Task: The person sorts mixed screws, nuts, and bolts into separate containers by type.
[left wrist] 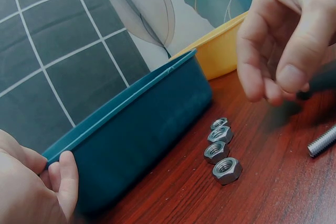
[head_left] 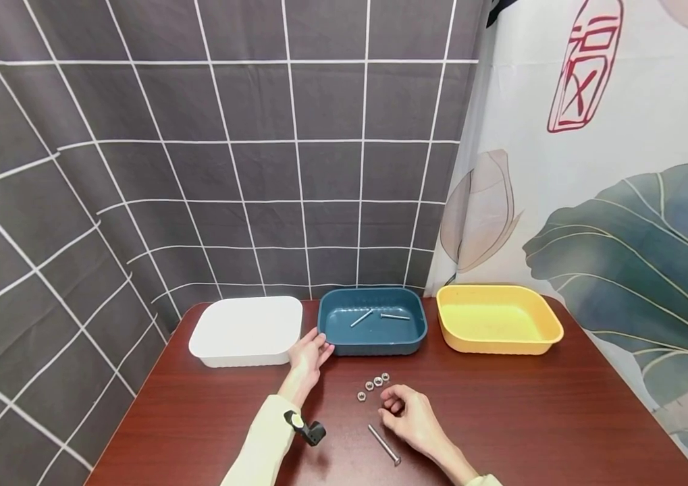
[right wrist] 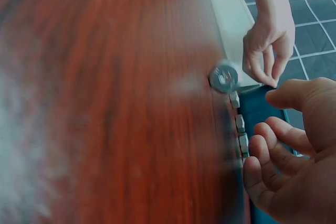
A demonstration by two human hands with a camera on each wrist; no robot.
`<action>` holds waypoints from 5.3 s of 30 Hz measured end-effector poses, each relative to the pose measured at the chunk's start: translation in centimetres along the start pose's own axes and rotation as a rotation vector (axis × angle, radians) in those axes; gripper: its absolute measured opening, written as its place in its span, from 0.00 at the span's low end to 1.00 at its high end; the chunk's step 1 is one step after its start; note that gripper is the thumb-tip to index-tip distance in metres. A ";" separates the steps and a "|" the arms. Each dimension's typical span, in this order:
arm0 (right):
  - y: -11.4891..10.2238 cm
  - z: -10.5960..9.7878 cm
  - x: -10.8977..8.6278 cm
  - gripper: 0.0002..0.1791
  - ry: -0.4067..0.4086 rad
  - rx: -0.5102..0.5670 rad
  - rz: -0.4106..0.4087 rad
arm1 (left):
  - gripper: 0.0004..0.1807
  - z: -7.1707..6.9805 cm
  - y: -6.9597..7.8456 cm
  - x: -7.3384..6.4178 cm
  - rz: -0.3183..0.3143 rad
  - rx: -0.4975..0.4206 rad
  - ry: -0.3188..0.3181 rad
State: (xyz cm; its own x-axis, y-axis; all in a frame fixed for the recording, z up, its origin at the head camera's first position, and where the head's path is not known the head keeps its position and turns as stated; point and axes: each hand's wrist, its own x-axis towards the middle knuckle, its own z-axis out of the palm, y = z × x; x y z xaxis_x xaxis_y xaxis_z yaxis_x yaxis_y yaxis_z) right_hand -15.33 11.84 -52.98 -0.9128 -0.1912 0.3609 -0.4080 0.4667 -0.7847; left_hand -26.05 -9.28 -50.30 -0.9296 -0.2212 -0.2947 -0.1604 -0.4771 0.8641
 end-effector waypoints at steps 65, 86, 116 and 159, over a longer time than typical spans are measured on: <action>-1.2 -3.2 4.8 0.09 -0.144 -0.186 -0.106 | 0.24 -0.1 0.1 0.1 -0.002 -0.016 0.011; -1.3 -4.3 12.4 0.05 -0.184 -0.276 -0.216 | 0.25 -0.1 -0.2 0.4 0.000 -0.023 0.012; 0.3 -3.4 14.4 0.07 -0.244 -0.434 -0.344 | 0.25 0.2 -0.1 0.0 -0.006 -0.018 0.007; 2.1 -9.4 8.4 0.07 0.153 -0.142 -0.033 | 0.22 -0.4 -0.6 0.1 0.086 -0.023 0.002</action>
State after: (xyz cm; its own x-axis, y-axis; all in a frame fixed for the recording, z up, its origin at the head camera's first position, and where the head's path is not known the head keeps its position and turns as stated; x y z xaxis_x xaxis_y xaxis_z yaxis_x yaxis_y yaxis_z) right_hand -23.70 19.37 -46.86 -0.8813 -0.0801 0.4657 -0.4207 0.5816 -0.6962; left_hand -25.88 -9.29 -51.01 -0.9391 -0.2638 -0.2204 -0.0724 -0.4753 0.8769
